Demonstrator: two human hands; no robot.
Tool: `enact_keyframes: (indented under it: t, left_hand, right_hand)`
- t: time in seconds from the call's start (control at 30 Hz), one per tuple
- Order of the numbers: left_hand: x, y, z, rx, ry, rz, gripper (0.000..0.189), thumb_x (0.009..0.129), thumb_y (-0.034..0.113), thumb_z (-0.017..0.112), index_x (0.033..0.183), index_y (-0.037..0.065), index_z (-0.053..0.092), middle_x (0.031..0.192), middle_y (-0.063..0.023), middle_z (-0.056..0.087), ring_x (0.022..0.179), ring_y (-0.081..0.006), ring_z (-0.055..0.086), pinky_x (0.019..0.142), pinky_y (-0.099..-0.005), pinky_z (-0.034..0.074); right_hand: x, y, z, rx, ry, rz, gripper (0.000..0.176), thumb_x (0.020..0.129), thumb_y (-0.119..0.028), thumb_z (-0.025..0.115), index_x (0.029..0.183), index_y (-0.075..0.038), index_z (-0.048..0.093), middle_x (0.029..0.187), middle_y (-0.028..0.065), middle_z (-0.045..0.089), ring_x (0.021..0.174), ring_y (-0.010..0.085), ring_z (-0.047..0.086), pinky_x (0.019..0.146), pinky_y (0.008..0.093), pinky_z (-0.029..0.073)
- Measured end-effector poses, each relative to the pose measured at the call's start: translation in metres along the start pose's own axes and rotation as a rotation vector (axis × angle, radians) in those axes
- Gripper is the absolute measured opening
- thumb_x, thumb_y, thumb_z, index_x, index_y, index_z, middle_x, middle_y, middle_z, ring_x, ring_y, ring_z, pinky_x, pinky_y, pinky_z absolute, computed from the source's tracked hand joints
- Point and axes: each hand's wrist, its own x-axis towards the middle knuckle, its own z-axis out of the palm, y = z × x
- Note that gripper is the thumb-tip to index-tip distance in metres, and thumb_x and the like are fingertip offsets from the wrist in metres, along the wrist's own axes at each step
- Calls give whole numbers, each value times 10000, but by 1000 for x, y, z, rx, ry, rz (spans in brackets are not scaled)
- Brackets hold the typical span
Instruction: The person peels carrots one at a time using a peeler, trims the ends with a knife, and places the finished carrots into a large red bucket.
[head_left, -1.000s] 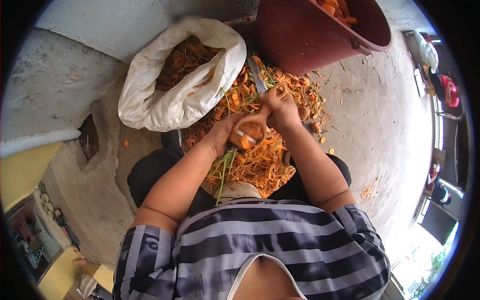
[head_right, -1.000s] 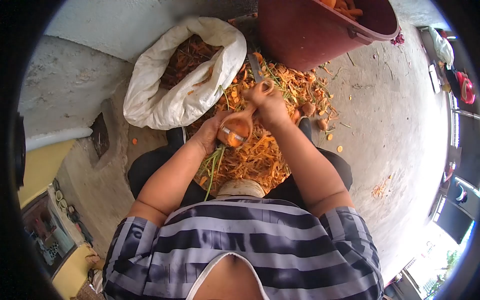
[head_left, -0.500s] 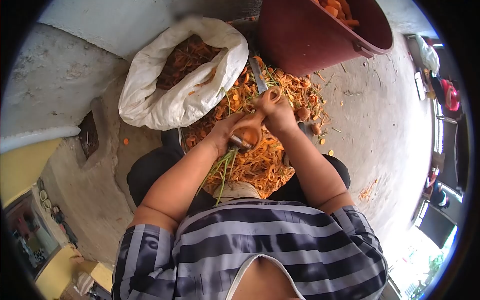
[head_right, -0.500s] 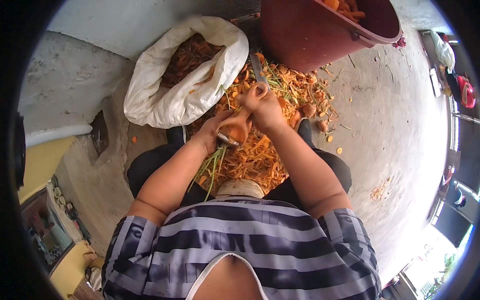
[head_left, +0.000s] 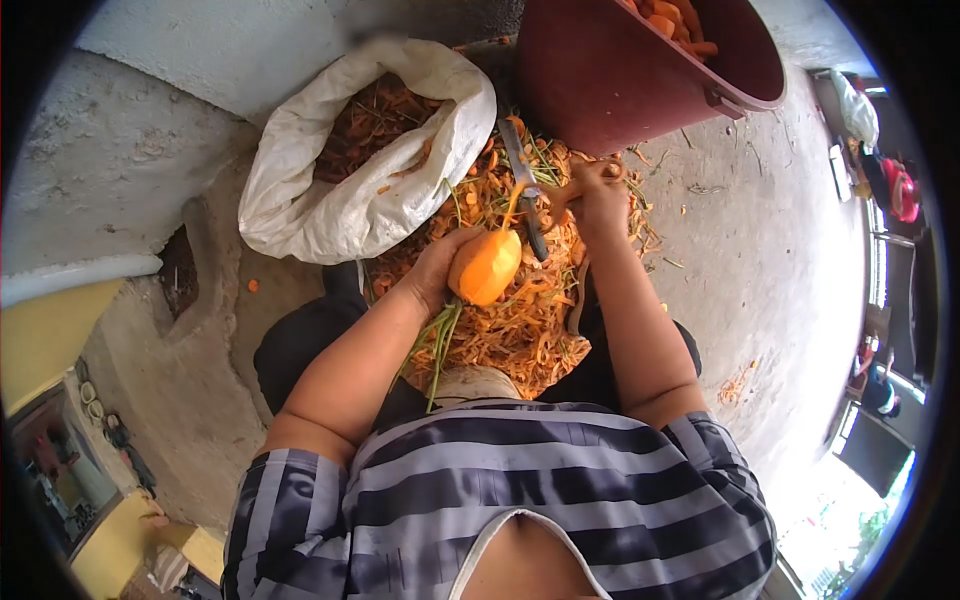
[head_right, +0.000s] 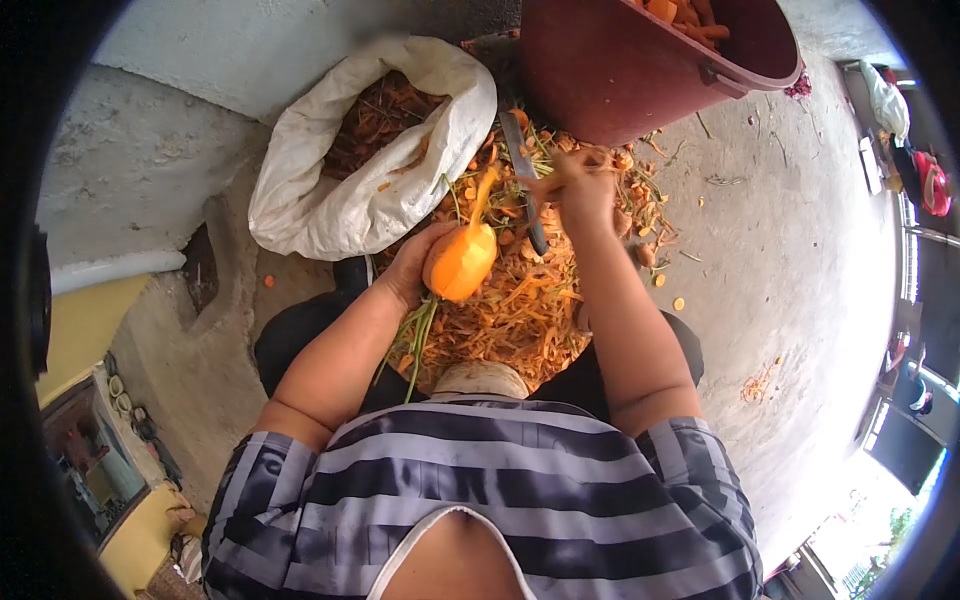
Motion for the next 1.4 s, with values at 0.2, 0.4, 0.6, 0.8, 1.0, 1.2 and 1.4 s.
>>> enact_keyframes:
  t: [0.2,0.4,0.6,0.8,1.0,1.2,1.4]
  left_hand:
    - [-5,6,4,-81,-53,-27,426,827,283,515,1168,35,455,1037,-97,557,937,-206,559,809,-357,471]
    - [-6,7,9,88,-93,132,626,769,448,599,1183,12,427,1051,-122,542,957,-204,554,812,-315,474]
    - [-9,8,8,198,-104,142,583,821,485,498,1145,2,464,954,-124,581,868,-178,584,756,-278,488]
    - [6,-7,0,164,-37,245,432,889,375,421,1086,-1,503,923,-117,587,768,-171,606,674,-267,510]
    - [3,-1,0,187,5,187,411,883,373,425,1065,18,524,913,-112,588,751,-165,609,632,-252,514]
    - [3,-7,3,309,62,317,407,857,403,454,1063,61,535,808,-73,603,659,-144,600,537,-252,500]
    - [3,-3,2,206,39,106,486,819,483,470,1032,51,537,752,-81,604,567,-161,590,404,-287,476]
  right_hand:
    - [-12,-26,16,44,209,-73,145,776,-137,653,777,-60,530,644,21,532,429,90,427,381,230,344]
    - [-13,-10,11,147,55,114,172,762,-159,668,775,-60,528,620,31,522,434,115,454,374,241,349]
    - [-38,0,19,169,-191,192,263,741,-250,694,750,-62,511,628,36,519,496,142,499,400,259,383]
    - [-63,13,35,86,-434,104,172,751,-105,662,753,-73,493,642,32,529,512,131,520,433,246,433]
    - [-50,7,36,115,-216,237,171,757,-86,650,771,-71,481,627,33,526,467,133,503,395,254,431]
    - [-50,7,33,71,-315,40,216,733,-48,664,756,-86,452,650,9,507,505,100,494,422,223,416]
    - [-30,8,24,71,-170,176,175,754,-99,652,712,-70,484,607,22,509,450,104,476,385,226,371]
